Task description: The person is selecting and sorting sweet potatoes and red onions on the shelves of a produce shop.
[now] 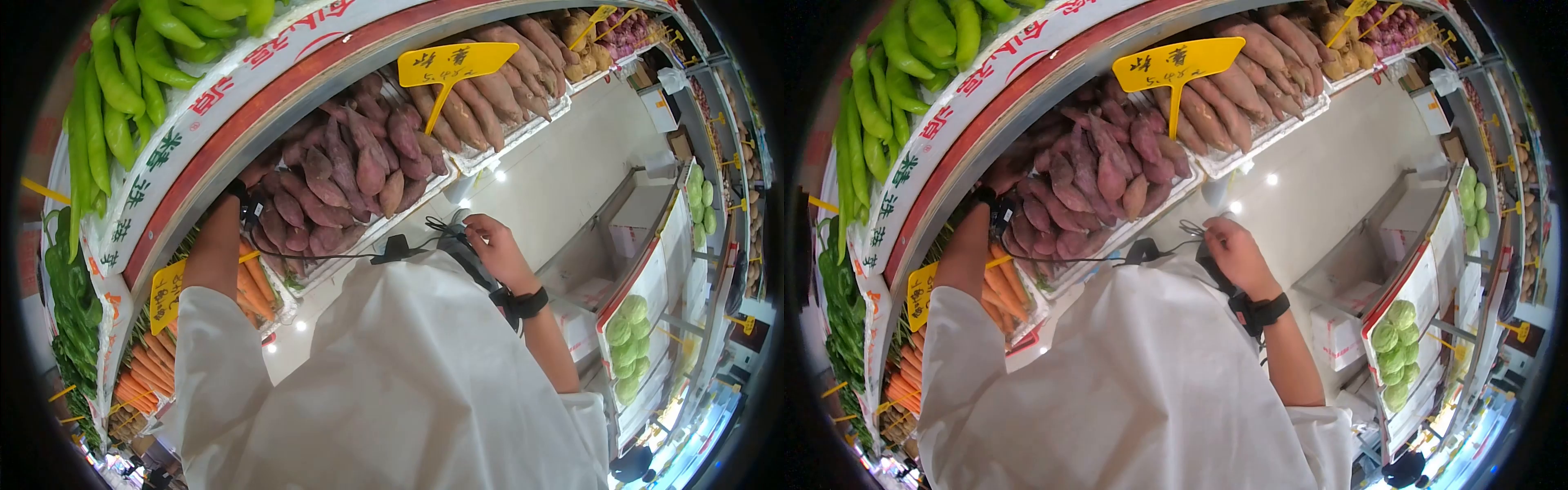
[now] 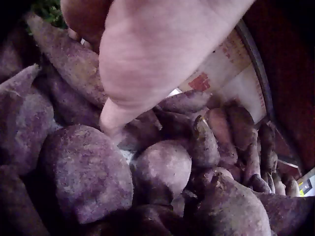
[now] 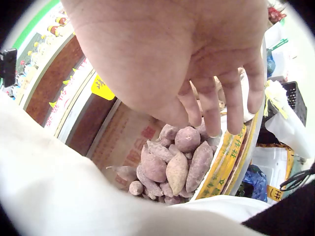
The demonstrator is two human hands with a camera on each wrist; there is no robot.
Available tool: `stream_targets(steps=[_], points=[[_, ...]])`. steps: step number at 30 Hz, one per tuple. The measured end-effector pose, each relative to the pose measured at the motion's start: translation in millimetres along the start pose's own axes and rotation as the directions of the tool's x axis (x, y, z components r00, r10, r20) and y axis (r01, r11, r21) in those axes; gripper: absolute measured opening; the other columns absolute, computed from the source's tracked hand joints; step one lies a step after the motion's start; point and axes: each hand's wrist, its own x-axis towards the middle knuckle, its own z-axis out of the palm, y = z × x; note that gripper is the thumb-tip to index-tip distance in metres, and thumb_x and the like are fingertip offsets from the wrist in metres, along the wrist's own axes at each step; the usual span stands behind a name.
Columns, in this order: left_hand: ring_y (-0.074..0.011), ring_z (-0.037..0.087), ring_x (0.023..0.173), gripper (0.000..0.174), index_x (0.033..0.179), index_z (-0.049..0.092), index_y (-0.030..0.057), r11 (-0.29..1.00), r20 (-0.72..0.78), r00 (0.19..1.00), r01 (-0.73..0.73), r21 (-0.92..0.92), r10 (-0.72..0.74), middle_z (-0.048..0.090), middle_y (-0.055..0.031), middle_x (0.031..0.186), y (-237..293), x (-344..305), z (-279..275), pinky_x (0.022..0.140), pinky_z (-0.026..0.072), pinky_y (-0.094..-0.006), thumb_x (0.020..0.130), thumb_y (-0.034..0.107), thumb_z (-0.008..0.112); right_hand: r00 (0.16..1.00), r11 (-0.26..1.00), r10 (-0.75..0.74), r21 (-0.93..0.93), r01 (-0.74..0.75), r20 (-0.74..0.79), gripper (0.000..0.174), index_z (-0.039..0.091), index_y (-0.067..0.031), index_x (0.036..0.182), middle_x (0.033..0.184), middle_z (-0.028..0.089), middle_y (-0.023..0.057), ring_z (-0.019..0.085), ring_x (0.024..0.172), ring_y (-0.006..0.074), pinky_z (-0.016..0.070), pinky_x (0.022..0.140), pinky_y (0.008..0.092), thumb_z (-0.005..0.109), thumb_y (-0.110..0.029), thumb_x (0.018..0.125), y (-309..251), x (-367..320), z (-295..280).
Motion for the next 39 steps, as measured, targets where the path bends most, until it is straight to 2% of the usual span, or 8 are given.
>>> stream_targets(steps=[1, 2, 10, 17, 24, 29, 31, 39], points=[[-0.0276, 0.063, 0.116, 0.055, 0.136, 0.063, 0.0037, 0.986, -0.071, 0.997, 0.024, 0.165, -0.012, 0.066, -0.013, 0.13, 3, 0, 1, 0.101, 0.0489, -0.0385, 0.087, 0.025, 0.077, 1.0, 1.0, 0.002, -0.007, -0.002, 0.009, 0.022, 0.066, -0.0004, 0.118, 0.099, 0.072, 0.018, 0.07, 0.089, 0.0296, 0.0541, 0.082, 0.0372, 0.062, -0.01, 0.098, 1, -1, 0], [-0.0276, 0.063, 0.116, 0.055, 0.136, 0.063, 0.0037, 0.986, -0.064, 0.998, 0.017, 0.168, -0.006, 0.066, -0.013, 0.13, 5, 2, 1, 0.101, 0.0489, -0.0385, 0.087, 0.025, 0.077, 1.0, 1.0, 0.008, -0.002, -0.008, 0.004, 0.022, 0.066, -0.0004, 0.118, 0.099, 0.072, 0.018, 0.07, 0.089, 0.0296, 0.0541, 0.082, 0.0372, 0.062, -0.01, 0.098, 2, -1, -1], [-0.0267, 0.063, 0.115, 0.053, 0.134, 0.063, 0.0037, 0.995, -0.015, 0.999, 0.035, 0.088, -0.034, 0.066, -0.0122, 0.129, -50, 10, -27, 0.099, 0.0496, -0.038, 0.087, 0.025, 0.077, 0.998, 0.998, 0.056, -0.015, -0.055, 0.015, 0.025, 0.066, -0.0016, 0.12, 0.104, 0.073, 0.0176, 0.071, 0.094, 0.0307, 0.0547, 0.085, 0.038, 0.061, -0.013, 0.098, 6, -11, 2], [-0.0259, 0.064, 0.113, 0.052, 0.133, 0.064, 0.0037, 0.999, 0.005, 0.999, 0.045, -0.01, -0.045, 0.066, -0.0115, 0.128, -12, 40, 3, 0.097, 0.0503, -0.0376, 0.088, 0.026, 0.077, 0.995, 0.995, 0.099, -0.03, -0.099, 0.009, 0.027, 0.065, 0.0, 0.122, 0.106, 0.073, 0.0163, 0.07, 0.094, 0.0285, 0.0548, 0.085, 0.037, 0.062, -0.011, 0.098, 9, -21, -4], [-0.0251, 0.064, 0.111, 0.051, 0.132, 0.065, 0.0037, 0.989, 0.0, 0.994, 0.105, -0.104, -0.106, 0.066, -0.0107, 0.127, -23, 37, -1, 0.096, 0.0509, -0.0372, 0.088, 0.026, 0.077, 0.995, 0.995, 0.093, -0.046, -0.091, 0.032, 0.026, 0.065, 0.0008, 0.122, 0.106, 0.072, 0.0167, 0.07, 0.096, 0.0288, 0.0544, 0.087, 0.037, 0.062, -0.009, 0.098, 6, -16, -6], [-0.0245, 0.065, 0.11, 0.049, 0.131, 0.065, 0.0036, 0.975, 0.013, 0.987, 0.159, -0.153, -0.159, 0.066, -0.0102, 0.126, -74, 1, -26, 0.094, 0.0514, -0.0369, 0.088, 0.026, 0.077, 0.997, 0.997, 0.073, -0.041, -0.071, 0.038, 0.026, 0.066, 0.0008, 0.121, 0.106, 0.073, 0.0167, 0.07, 0.097, 0.0295, 0.054, 0.088, 0.0372, 0.062, -0.008, 0.097, 2, -12, -9], [-0.0243, 0.065, 0.11, 0.049, 0.13, 0.065, 0.0036, 0.97, 0.017, 0.985, 0.17, -0.172, -0.17, 0.066, -0.01, 0.126, -71, -4, -29, 0.094, 0.0516, -0.0367, 0.088, 0.026, 0.077, 0.995, 0.993, 0.085, -0.082, -0.081, 0.055, 0.026, 0.066, 0.0009, 0.121, 0.106, 0.072, 0.017, 0.07, 0.097, 0.0295, 0.0539, 0.088, 0.0375, 0.061, -0.007, 0.097, -3, -10, -10], [-0.0233, 0.065, 0.108, 0.047, 0.129, 0.066, 0.0036, 0.941, 0.024, 0.981, 0.192, -0.28, -0.193, 0.066, -0.0091, 0.125, -59, 11, -23, 0.092, 0.0524, -0.0363, 0.088, 0.027, 0.076, 0.994, 0.995, 0.1, -0.037, -0.098, 0.047, 0.026, 0.065, 0.0018, 0.122, 0.109, 0.072, 0.0177, 0.07, 0.101, 0.0288, 0.0536, 0.09, 0.0373, 0.06, -0.009, 0.099, -1, -13, -7]])
